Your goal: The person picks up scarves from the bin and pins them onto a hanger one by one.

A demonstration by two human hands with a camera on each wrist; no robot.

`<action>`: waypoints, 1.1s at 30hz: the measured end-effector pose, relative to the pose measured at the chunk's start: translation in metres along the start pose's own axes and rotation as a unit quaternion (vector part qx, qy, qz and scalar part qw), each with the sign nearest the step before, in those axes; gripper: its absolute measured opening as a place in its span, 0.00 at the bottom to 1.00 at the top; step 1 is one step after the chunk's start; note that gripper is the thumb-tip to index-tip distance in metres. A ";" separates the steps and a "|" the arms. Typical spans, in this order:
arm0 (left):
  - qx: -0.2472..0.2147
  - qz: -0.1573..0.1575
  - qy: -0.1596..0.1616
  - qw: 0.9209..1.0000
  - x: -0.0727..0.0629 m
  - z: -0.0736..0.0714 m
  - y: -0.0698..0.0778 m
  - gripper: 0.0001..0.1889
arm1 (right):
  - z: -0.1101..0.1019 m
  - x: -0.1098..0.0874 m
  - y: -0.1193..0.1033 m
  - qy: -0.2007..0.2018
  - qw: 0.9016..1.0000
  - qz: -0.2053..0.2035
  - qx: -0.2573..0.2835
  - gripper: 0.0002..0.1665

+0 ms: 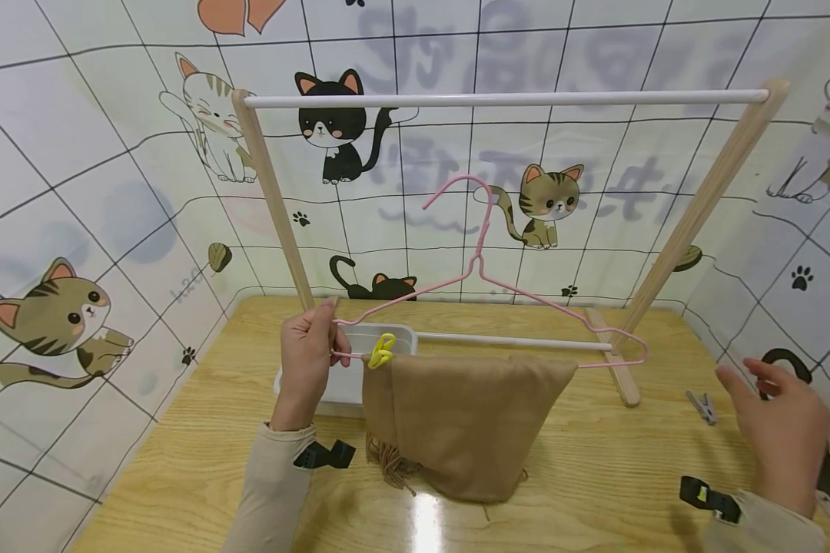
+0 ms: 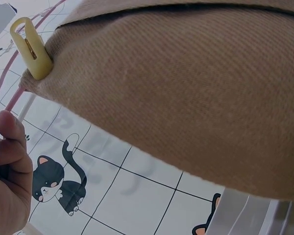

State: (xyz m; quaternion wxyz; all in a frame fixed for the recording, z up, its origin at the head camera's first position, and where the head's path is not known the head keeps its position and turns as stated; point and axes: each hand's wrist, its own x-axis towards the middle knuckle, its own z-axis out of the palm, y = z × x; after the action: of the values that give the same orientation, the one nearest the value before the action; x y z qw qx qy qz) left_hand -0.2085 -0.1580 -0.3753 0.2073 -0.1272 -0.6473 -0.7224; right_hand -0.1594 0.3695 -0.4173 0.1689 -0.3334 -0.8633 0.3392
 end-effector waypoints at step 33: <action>0.010 -0.001 0.001 1.000 0.000 0.001 -0.001 0.32 | 0.022 0.037 0.046 -0.172 0.975 -0.053 -0.131 0.52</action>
State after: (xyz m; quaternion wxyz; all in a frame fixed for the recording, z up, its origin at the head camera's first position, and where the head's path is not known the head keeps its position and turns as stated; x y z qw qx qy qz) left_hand -0.2093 -0.1572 -0.3766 0.2084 -0.1241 -0.6545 -0.7161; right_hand -0.1762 0.4101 -0.4625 -0.0093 -0.2431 -0.9326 0.2664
